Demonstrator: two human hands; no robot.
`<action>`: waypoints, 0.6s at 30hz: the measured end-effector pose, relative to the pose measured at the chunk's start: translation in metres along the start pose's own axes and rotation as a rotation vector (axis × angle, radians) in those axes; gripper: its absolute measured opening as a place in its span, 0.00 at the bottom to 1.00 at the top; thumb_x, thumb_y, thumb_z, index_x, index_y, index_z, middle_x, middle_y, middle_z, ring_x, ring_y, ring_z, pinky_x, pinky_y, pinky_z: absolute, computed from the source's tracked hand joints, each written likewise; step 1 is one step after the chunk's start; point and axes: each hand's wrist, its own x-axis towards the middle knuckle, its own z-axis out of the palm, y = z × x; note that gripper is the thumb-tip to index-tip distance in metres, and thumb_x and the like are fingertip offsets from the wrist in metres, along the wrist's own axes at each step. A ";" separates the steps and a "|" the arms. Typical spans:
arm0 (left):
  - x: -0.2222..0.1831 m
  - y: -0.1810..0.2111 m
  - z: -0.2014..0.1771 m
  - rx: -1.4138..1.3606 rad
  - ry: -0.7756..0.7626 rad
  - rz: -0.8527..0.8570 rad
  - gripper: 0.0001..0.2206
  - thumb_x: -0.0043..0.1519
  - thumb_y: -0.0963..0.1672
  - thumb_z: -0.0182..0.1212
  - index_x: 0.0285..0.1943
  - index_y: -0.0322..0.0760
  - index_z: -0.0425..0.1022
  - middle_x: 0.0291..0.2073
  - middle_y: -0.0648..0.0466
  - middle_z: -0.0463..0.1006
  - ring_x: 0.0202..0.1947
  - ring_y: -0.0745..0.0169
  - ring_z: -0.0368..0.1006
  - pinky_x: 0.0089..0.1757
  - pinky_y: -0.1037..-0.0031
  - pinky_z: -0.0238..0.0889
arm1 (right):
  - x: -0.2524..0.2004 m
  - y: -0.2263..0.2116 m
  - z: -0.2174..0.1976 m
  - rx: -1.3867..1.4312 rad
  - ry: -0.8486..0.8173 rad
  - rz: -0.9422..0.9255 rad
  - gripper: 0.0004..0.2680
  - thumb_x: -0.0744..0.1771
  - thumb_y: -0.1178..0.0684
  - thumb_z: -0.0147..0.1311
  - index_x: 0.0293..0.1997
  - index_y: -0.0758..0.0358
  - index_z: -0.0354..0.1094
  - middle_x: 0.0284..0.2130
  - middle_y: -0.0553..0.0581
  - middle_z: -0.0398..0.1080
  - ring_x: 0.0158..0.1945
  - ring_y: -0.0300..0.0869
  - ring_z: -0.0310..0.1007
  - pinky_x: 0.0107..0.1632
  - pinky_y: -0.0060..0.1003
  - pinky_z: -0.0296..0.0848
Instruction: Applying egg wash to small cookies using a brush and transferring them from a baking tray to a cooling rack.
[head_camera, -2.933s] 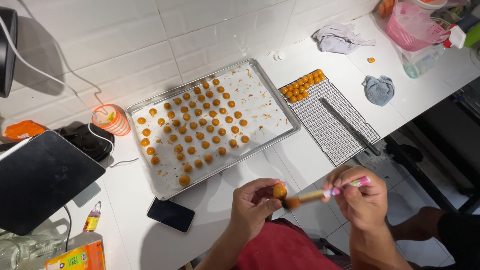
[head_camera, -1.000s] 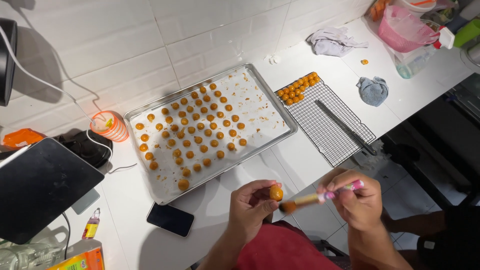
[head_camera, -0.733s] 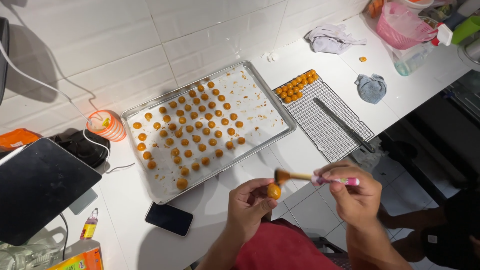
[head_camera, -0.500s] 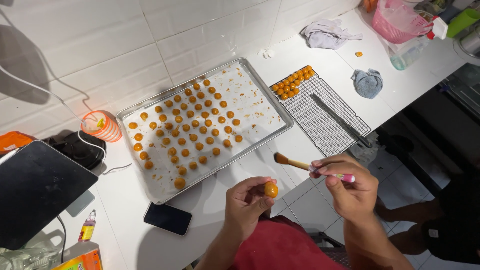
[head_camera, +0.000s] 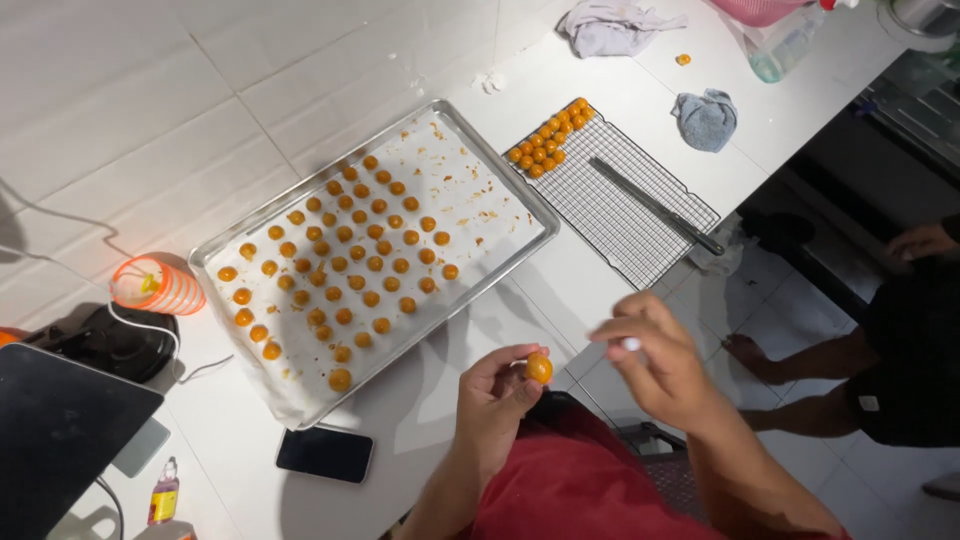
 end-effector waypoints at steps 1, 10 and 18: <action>-0.005 -0.011 0.005 -0.017 0.015 -0.013 0.22 0.53 0.45 0.75 0.54 0.30 0.79 0.50 0.39 0.83 0.39 0.60 0.79 0.45 0.70 0.78 | -0.001 -0.009 -0.004 0.001 -0.022 0.014 0.08 0.71 0.53 0.45 0.50 0.63 0.70 0.37 0.54 0.64 0.42 0.41 0.65 0.46 0.34 0.70; 0.069 -0.036 0.038 -0.071 0.192 -0.086 0.21 0.55 0.37 0.69 0.58 0.24 0.75 0.44 0.41 0.80 0.42 0.54 0.76 0.46 0.65 0.77 | 0.044 0.058 -0.018 0.083 -0.305 0.073 0.13 0.66 0.48 0.62 0.55 0.59 0.73 0.43 0.54 0.75 0.22 0.36 0.65 0.26 0.29 0.68; 0.116 -0.053 0.067 -0.010 0.275 -0.088 0.23 0.54 0.39 0.71 0.59 0.31 0.73 0.44 0.42 0.81 0.41 0.59 0.76 0.48 0.67 0.74 | 0.067 0.135 -0.037 0.250 -0.422 0.054 0.11 0.65 0.53 0.63 0.52 0.59 0.72 0.40 0.52 0.72 0.32 0.39 0.69 0.33 0.31 0.69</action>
